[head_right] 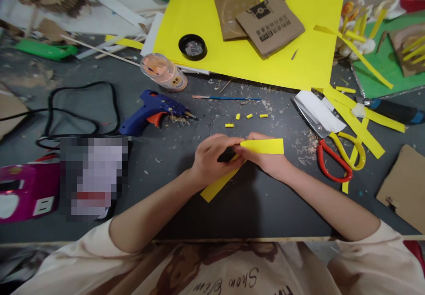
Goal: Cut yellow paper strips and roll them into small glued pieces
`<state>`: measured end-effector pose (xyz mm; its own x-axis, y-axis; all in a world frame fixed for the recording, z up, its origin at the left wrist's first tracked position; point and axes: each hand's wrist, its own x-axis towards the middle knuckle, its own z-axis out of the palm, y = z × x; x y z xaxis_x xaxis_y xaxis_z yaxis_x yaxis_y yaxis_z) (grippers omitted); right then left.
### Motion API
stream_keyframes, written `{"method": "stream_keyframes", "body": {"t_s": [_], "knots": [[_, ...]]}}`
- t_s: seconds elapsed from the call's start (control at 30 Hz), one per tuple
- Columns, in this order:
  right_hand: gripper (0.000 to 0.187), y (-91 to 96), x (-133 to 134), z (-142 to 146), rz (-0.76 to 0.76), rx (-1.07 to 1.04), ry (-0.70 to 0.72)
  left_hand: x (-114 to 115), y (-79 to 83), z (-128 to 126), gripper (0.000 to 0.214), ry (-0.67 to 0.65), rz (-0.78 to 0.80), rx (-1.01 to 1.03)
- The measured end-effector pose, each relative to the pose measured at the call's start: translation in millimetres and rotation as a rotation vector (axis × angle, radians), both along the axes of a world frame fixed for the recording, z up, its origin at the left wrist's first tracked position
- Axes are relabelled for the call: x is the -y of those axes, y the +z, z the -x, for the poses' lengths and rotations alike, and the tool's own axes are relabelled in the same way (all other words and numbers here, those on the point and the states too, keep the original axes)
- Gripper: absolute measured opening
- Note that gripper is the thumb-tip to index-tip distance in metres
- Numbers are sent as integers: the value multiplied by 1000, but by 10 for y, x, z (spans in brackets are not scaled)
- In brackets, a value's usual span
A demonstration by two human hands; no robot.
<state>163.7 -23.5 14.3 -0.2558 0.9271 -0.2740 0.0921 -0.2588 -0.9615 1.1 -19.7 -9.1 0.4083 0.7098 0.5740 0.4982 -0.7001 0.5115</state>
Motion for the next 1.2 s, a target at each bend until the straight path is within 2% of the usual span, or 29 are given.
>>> {"method": "stream_keyframes", "body": {"t_s": [0.2,0.4,0.6,0.8,1.07,1.2], "knots": [[38,-59,-22,-39,23,-56,28,-2,-18,11,20,7,9,-24],[33,-108,-6,-54,82,-178,90,-26,4,19,23,-27,103,-26],[34,-56,-2,-31,6,-106,54,-21,-29,3,22,-3,-4,27],[44,-18,16,-8,24,-19,-38,-9,-35,-19,16,32,-79,24],[33,-138,23,-57,44,-146,63,-39,10,-6,23,-46,85,-5],[35,-150,29,-50,16,-170,88,-53,24,-2,20,-38,103,-26]]}}
